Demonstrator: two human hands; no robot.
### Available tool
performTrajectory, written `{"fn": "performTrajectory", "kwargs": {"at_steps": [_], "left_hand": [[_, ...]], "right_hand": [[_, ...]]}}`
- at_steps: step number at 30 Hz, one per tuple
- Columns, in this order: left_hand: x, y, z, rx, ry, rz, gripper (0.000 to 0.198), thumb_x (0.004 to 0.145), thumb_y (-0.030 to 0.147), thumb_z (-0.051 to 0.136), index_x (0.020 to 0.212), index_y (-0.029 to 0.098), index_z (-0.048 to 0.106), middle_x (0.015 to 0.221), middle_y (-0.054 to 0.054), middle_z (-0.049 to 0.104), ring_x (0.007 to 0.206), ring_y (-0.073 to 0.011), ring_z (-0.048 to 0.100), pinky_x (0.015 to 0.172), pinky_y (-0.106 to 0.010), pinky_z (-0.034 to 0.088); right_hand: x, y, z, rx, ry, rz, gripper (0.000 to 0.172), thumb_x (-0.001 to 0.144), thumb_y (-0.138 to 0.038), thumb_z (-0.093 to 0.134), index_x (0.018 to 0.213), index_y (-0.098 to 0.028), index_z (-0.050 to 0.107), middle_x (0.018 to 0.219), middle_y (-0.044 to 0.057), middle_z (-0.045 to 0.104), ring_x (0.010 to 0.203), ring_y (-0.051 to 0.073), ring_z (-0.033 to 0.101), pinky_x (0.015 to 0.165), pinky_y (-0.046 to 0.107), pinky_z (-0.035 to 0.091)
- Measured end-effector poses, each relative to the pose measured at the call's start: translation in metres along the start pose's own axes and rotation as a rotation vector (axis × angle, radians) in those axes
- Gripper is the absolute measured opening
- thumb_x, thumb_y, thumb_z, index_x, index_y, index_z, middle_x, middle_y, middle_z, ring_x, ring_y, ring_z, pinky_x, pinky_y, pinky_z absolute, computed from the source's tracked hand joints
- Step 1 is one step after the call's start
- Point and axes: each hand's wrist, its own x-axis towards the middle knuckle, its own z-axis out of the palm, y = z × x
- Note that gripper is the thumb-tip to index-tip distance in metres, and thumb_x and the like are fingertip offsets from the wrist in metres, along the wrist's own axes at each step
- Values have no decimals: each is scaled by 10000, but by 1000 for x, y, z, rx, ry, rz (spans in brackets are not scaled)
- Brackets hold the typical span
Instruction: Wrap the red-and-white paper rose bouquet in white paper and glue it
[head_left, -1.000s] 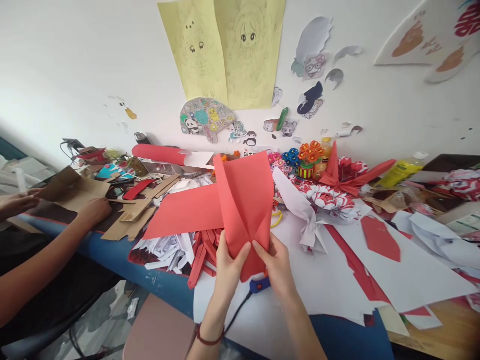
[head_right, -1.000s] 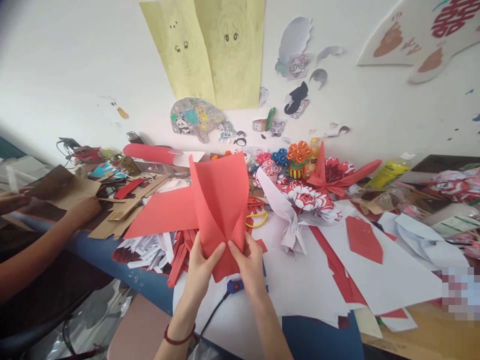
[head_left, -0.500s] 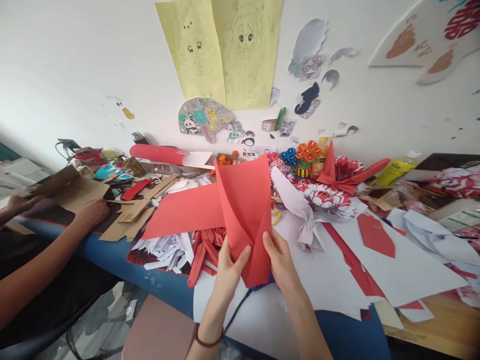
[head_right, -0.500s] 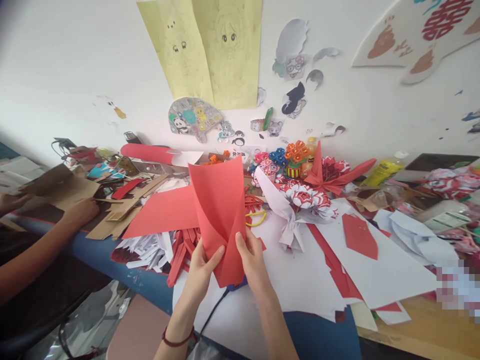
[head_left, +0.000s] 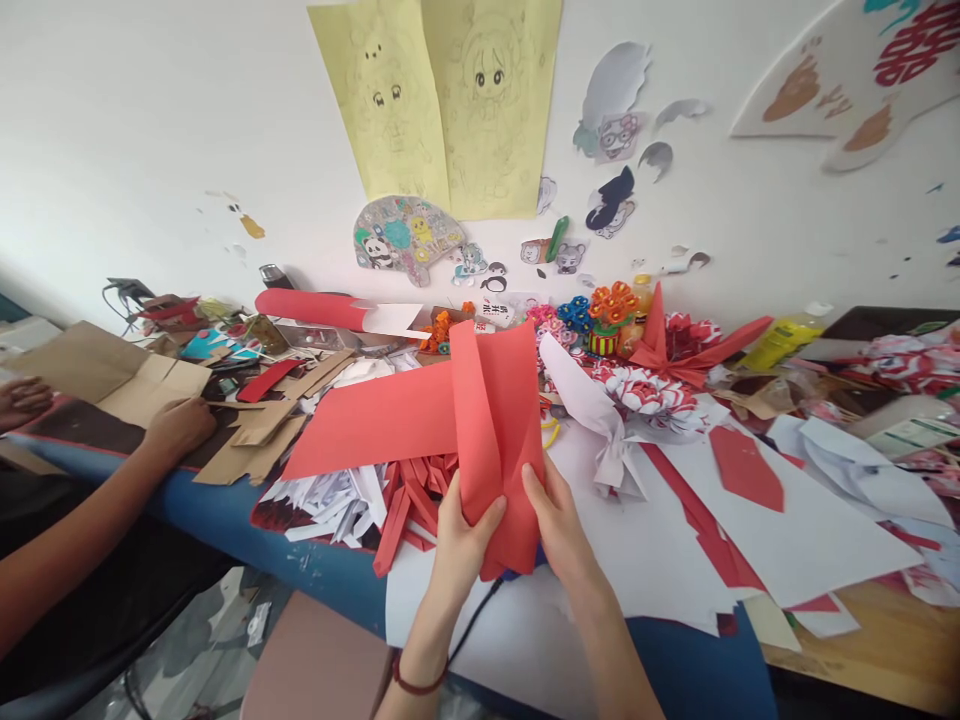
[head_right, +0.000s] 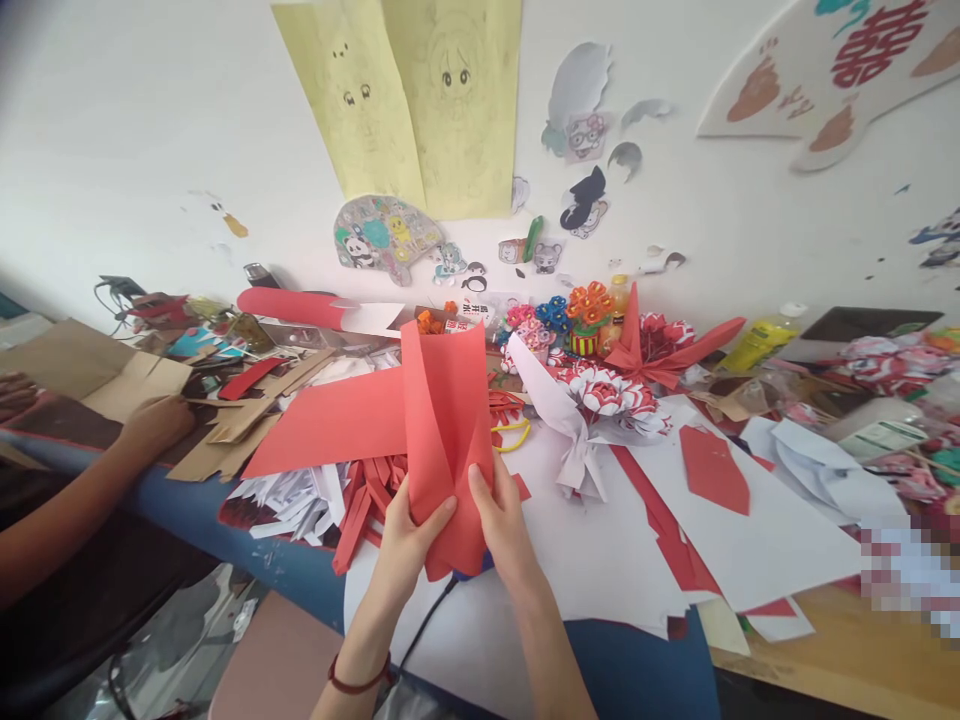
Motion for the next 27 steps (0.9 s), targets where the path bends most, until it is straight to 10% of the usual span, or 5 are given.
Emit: {"fn": "performTrajectory", "kwargs": {"at_steps": [13,21,27], "left_hand": [[-10,5,-7,-83,-155,-116,633,832,372,728,1402,255,477,1424,-106,569,1300,-303,554,1037,-432,510],[21,22,-34,277,259,198,546,917,448,605,1377,230,406,1411,-128,536,1311,-262,531,1088,-426,442],[51,39,-60,265,253,244,532,949,474,546,1389,208,410,1276,-131,640,1157,-254,638,986,-422,510]], "right_hand": [[35,-9,-14,118,-89,133,511,806,-598,684,1177,-245,673,1182,87,737,1087,313,701,897,444,578],[84,5,46,126,-57,11,434,772,-466,750,1097,-185,687,1154,83,743,1047,273,700,926,405,553],[108,18,60,-40,-44,-105,409,819,-474,687,1085,-164,685,1155,87,731,1081,272,667,953,393,515]]}}
